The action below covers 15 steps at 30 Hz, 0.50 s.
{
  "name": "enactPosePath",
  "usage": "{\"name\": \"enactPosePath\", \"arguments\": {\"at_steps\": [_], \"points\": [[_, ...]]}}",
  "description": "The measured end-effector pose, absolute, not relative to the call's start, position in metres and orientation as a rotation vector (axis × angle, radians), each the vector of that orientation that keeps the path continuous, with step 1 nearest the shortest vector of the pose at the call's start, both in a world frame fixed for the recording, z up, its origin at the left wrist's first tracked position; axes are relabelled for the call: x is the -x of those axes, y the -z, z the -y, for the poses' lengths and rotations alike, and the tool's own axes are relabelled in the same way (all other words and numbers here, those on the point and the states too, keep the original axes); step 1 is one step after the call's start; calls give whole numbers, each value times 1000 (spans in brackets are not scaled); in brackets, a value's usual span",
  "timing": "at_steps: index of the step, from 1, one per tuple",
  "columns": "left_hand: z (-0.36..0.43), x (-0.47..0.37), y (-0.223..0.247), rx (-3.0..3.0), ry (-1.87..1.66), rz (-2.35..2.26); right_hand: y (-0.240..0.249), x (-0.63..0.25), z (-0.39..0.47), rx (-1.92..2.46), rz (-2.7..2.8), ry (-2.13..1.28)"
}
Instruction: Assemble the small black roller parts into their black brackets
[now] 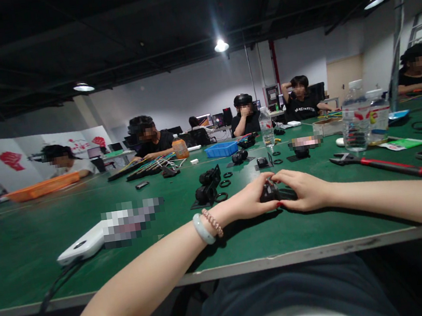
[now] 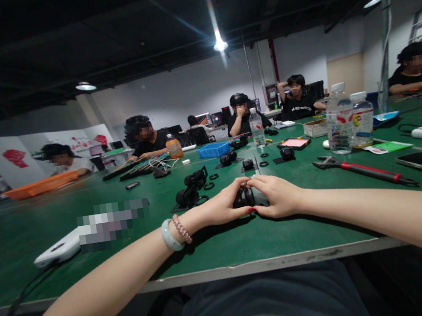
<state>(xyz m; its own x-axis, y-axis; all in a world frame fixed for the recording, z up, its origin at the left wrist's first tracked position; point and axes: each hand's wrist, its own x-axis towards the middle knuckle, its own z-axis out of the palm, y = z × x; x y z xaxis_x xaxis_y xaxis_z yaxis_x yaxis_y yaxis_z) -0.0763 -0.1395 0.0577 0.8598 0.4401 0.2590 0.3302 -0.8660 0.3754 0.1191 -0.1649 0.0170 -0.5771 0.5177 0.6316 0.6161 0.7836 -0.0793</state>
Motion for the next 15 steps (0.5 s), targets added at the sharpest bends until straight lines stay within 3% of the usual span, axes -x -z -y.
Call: {"name": "enactPosePath", "arguments": {"at_steps": [15], "points": [[138,76,-56,-2766,-469,-571,-12,-120,160,790,2303,202]]}}
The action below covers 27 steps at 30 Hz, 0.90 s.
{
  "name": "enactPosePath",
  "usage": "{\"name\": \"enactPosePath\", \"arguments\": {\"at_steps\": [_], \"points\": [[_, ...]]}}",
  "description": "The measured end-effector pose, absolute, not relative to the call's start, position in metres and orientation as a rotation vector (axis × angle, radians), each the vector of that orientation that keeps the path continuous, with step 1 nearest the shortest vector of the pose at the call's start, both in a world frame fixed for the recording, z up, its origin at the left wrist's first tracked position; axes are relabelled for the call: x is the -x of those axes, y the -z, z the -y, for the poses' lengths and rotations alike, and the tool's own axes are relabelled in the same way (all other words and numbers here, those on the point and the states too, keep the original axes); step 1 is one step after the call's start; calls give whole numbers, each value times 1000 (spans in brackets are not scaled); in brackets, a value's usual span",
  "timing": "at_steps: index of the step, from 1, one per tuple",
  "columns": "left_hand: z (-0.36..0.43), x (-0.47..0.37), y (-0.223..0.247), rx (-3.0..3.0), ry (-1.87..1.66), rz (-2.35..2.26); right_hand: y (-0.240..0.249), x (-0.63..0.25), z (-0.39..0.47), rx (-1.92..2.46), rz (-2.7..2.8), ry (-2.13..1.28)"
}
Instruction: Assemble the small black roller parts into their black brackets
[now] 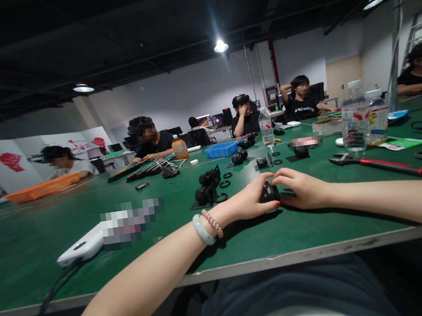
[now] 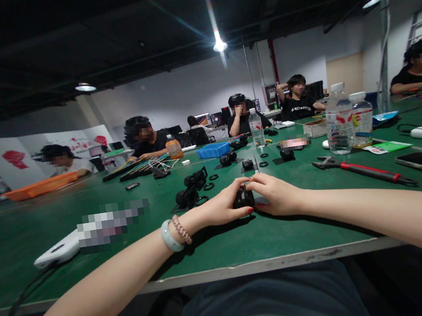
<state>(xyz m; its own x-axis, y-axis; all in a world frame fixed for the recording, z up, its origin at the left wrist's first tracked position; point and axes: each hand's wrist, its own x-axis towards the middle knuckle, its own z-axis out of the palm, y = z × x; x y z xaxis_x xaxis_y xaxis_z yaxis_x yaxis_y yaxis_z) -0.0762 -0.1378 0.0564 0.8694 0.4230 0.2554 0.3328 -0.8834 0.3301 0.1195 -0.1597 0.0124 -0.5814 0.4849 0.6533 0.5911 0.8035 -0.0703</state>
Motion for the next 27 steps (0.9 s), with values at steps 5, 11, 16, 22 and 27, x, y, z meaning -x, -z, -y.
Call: {"name": "enactPosePath", "arguments": {"at_steps": [5,11,16,22,27], "points": [[138,76,-57,-2770,-459,-580,-13,-119,161,796,2317,168],[138,76,-57,-2766,-464,-566,-14,-119,161,835,2334,96],[138,76,-57,-2752,-459,-586,-13,-121,159,846,2350,82],[138,77,-56,-2754,-463,-588,-11,-122,157,832,2362,75],[137,77,-56,-2758,-466,-574,-12,-122,158,852,2377,62]]}}
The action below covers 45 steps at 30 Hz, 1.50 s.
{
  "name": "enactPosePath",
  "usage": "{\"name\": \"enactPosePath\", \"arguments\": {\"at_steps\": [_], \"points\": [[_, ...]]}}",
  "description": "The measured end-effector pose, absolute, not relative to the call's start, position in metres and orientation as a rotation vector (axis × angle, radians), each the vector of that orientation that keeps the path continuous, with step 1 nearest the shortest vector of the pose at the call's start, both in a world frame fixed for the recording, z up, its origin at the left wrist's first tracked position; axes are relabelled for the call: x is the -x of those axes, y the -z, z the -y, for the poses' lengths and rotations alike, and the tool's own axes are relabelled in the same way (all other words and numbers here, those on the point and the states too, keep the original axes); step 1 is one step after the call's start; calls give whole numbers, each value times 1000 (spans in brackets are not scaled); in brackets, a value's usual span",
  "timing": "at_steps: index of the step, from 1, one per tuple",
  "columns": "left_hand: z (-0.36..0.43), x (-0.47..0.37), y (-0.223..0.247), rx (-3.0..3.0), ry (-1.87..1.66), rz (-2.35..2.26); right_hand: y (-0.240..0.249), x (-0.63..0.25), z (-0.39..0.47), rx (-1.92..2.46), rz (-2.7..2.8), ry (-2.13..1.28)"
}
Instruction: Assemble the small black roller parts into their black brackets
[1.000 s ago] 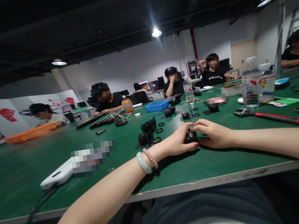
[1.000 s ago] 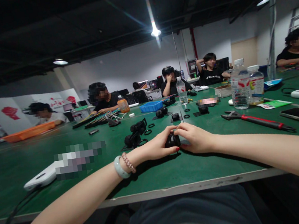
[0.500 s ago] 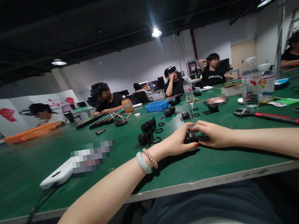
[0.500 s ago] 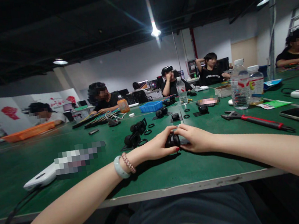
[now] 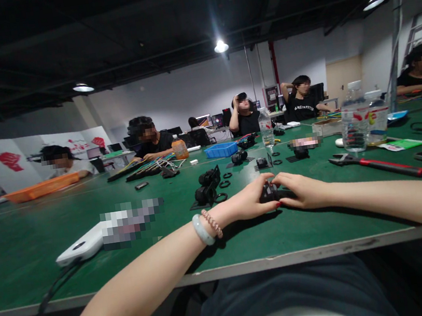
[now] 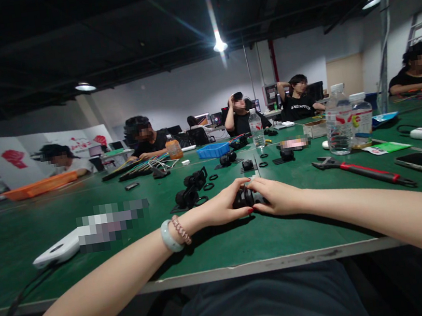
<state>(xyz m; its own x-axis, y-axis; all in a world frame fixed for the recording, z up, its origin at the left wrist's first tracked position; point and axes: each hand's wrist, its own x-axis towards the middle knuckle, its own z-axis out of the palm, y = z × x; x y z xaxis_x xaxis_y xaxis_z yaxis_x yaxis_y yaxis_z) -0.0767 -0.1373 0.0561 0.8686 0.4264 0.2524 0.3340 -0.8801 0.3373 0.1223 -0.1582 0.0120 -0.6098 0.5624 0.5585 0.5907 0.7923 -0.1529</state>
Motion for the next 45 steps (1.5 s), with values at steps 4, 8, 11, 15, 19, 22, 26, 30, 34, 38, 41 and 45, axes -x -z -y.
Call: {"name": "enactPosePath", "arguments": {"at_steps": [4,8,11,15,19,22,26,30,34,38,41,45], "points": [[137,77,-55,-2756,-475,-585,-13,-122,159,867,2379,63],[137,76,-55,-2758,-477,-594,-13,-122,159,877,2378,60],[138,76,-56,-2756,-478,-603,-13,-122,159,887,2385,55],[138,76,-56,-2753,-482,-599,-13,-122,159,900,2385,59],[137,77,-56,-2760,-483,-590,-13,-121,159,911,2383,56],[137,77,-56,-2758,-479,-587,-13,-121,159,904,2384,43],[138,77,-56,-2741,-478,-590,-13,-122,158,888,2376,38],[138,77,-56,-2740,-464,-592,-11,-122,158,872,2371,40],[138,77,-56,-2740,-466,-586,-12,-122,159,866,2371,36],[138,77,-56,-2740,-466,-588,-12,-122,160,881,2378,35],[138,77,-56,-2744,-460,-594,-12,-121,160,875,2375,36],[139,76,-57,-2743,-461,-589,-13,-121,160,897,2372,52]]}}
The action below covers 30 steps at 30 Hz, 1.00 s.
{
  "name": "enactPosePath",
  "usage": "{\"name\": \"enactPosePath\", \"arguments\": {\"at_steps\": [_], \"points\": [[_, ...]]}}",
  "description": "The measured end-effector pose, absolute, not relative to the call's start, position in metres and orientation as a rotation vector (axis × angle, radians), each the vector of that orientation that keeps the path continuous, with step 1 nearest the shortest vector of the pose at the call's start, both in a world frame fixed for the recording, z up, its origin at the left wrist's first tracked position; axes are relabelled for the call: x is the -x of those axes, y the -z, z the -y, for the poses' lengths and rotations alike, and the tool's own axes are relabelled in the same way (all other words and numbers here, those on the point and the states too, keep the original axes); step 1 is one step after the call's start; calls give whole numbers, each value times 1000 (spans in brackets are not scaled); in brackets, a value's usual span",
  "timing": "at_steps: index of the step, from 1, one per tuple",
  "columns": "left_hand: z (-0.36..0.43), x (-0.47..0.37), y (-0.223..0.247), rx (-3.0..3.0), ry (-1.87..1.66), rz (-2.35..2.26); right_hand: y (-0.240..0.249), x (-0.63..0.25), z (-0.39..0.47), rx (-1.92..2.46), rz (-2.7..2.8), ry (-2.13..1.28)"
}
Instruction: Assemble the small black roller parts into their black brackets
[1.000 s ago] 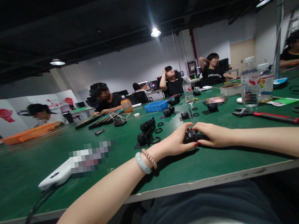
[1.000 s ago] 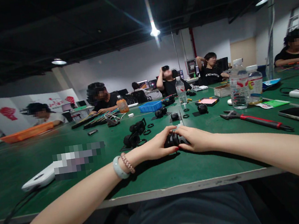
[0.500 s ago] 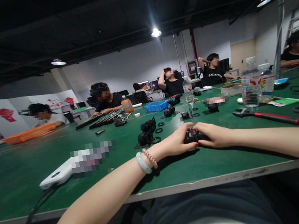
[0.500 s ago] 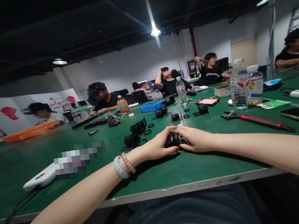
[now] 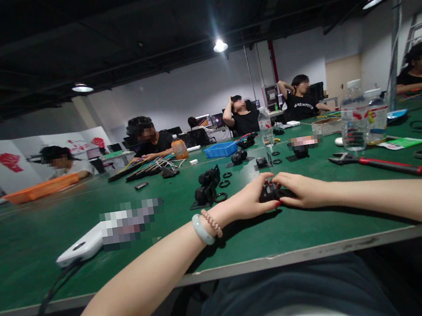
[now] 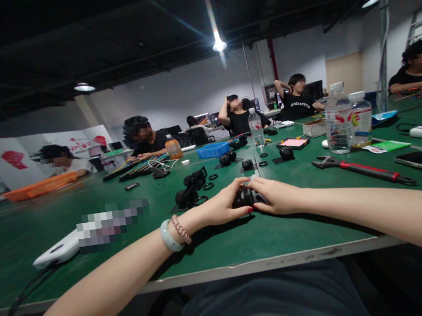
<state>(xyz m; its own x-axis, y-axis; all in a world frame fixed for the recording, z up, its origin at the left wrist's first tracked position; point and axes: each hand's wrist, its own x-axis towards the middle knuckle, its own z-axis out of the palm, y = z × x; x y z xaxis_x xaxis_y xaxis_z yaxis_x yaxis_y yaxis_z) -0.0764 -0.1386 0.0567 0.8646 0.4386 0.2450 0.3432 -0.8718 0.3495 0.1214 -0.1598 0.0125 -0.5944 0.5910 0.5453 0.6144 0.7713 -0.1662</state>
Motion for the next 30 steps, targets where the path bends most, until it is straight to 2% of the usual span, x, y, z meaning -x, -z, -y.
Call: {"name": "enactPosePath", "arguments": {"at_steps": [19,30], "points": [[139,76,-57,-2741,-481,-551,-13,-117,164,757,2277,229],[141,75,-59,-2725,-473,-557,-14,-116,163,730,2281,176]]}}
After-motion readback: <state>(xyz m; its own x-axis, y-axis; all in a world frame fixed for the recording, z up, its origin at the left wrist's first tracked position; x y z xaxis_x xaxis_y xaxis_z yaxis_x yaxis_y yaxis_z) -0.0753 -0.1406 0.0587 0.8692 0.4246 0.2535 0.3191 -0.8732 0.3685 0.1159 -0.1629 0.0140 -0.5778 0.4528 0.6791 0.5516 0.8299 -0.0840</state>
